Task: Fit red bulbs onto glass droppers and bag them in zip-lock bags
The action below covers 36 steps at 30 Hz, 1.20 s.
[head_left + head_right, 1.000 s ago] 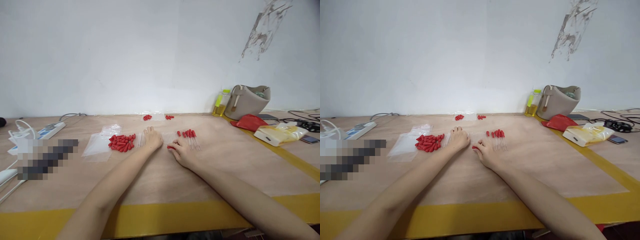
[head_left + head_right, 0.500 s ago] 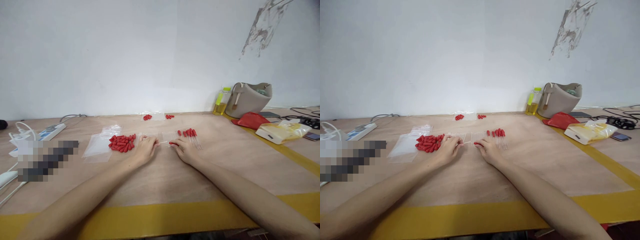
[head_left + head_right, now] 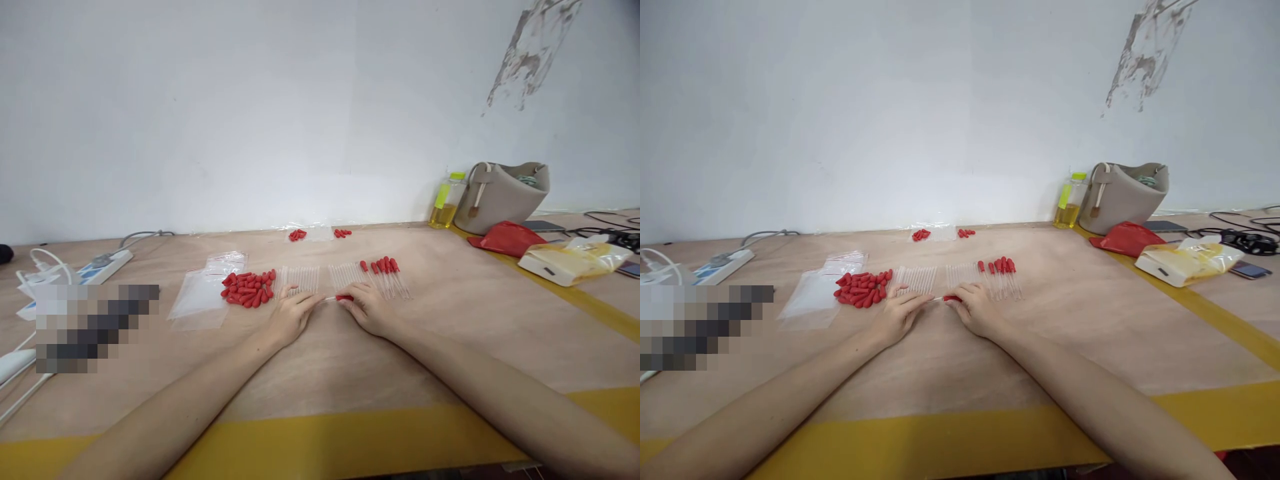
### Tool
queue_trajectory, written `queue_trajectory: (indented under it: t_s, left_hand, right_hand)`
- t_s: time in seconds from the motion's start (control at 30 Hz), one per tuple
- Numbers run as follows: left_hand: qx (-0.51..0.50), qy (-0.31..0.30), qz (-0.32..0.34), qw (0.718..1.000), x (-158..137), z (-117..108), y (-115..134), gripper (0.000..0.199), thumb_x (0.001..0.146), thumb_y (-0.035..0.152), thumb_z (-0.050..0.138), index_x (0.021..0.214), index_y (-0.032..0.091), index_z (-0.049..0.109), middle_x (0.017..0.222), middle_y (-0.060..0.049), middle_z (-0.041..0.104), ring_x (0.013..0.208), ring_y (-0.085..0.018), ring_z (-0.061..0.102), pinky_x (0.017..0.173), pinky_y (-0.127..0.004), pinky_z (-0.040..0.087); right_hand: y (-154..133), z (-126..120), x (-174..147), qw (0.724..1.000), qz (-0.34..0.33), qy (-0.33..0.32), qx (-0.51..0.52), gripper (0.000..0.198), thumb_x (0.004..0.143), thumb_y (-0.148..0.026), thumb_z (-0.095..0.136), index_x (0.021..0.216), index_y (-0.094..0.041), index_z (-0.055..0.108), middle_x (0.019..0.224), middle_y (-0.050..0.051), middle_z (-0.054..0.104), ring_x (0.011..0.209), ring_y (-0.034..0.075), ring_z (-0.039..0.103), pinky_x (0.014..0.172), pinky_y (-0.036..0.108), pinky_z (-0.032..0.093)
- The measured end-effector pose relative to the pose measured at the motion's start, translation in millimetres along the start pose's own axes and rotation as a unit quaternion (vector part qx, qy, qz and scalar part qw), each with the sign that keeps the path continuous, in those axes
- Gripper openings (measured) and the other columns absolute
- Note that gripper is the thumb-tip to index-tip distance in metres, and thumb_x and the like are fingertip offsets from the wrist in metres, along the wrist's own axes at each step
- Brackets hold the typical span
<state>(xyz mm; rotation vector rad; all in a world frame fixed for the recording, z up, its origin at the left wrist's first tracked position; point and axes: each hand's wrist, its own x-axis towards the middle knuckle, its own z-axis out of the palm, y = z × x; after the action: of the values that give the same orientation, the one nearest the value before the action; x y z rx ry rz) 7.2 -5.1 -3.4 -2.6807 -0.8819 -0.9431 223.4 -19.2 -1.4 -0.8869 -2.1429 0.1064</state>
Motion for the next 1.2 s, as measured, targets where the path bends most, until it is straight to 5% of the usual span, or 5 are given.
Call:
queue_trajectory:
  t_s: [0.6, 1.2]
  left_hand:
    - [-0.017, 0.037, 0.077, 0.996, -4, 1, 1, 0.038, 0.077, 0.001, 0.037, 0.107, 0.018, 0.054, 0.089, -0.006, 0.064, 0.078, -0.015, 0.058, 0.076, -0.034, 0.039]
    - [-0.001, 0.043, 0.071, 0.997, 2, 0, 14, 0.033, 0.079, 0.001, 0.035, 0.098, 0.018, 0.057, 0.083, -0.004, 0.068, 0.071, -0.014, 0.061, 0.073, -0.034, 0.037]
  right_hand:
    - [1, 4, -1, 0.995, -0.088, 0.022, 0.039, 0.016, 0.086, -0.023, 0.041, 0.085, -0.017, 0.056, 0.074, 0.005, 0.060, 0.069, 0.013, 0.054, 0.062, 0.025, 0.044]
    - [1, 7, 2, 0.987, -0.121, -0.067, -0.085, 0.019, 0.086, -0.022, 0.039, 0.090, -0.015, 0.056, 0.078, 0.005, 0.063, 0.072, 0.015, 0.055, 0.067, 0.029, 0.034]
